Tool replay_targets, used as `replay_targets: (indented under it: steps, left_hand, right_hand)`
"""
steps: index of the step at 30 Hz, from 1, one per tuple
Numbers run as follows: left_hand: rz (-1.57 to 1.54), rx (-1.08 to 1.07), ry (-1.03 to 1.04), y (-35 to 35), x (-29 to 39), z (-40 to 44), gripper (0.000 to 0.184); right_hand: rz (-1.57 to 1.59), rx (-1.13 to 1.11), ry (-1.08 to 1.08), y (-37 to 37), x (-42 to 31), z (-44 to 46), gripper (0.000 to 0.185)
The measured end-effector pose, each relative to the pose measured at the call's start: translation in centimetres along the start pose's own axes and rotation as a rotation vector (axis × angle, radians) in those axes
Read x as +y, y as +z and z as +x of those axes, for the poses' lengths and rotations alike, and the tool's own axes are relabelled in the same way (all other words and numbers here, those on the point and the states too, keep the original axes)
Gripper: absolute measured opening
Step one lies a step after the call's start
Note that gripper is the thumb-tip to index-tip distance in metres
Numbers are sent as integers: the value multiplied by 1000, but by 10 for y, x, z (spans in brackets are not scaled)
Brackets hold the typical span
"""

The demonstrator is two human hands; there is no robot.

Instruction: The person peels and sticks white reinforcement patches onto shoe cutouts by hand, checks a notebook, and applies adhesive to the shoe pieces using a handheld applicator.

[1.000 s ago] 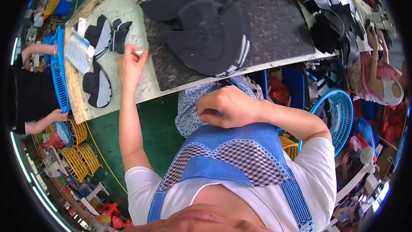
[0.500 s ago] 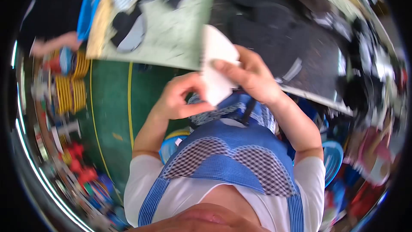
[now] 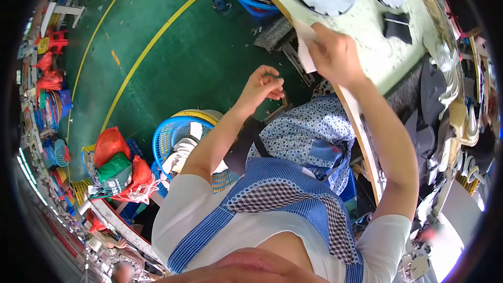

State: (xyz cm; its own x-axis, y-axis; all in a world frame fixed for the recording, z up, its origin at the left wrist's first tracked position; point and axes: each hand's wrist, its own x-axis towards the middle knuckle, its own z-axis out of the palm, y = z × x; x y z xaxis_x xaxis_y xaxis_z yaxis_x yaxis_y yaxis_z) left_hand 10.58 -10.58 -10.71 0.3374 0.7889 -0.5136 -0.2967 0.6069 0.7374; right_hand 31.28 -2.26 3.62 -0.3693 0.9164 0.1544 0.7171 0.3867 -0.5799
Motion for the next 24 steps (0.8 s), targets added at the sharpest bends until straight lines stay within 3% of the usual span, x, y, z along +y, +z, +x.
replay_targets:
  steps: [5, 7, 9, 11, 14, 17, 24]
  left_hand:
    - [88, 274, 84, -95, -45, 126, 21]
    - [429, 427, 297, -130, -73, 206, 21]
    - [613, 554, 401, -133, -49, 265, 26]
    - [234, 585, 446, -160, -73, 369, 23]
    - [-111, 633, 416, -146, -37, 423, 22]
    - [-147, 639, 390, -155, -32, 451, 22]
    - [-127, 678, 318, -195, -58, 463, 23]
  right_hand:
    - [-140, 35, -291, 21, 15, 38, 13]
    - [-149, 3, -227, 19, 12, 38, 11]
    - [-139, -12, -223, 19, 10, 42, 9]
    - [-137, -25, -252, 18, 12, 44, 8]
    - [-73, -36, -267, 20, 17, 48, 9]
    - [-182, -9, -354, 24, 24, 41, 10]
    - [-70, -56, -298, 11, 26, 55, 28]
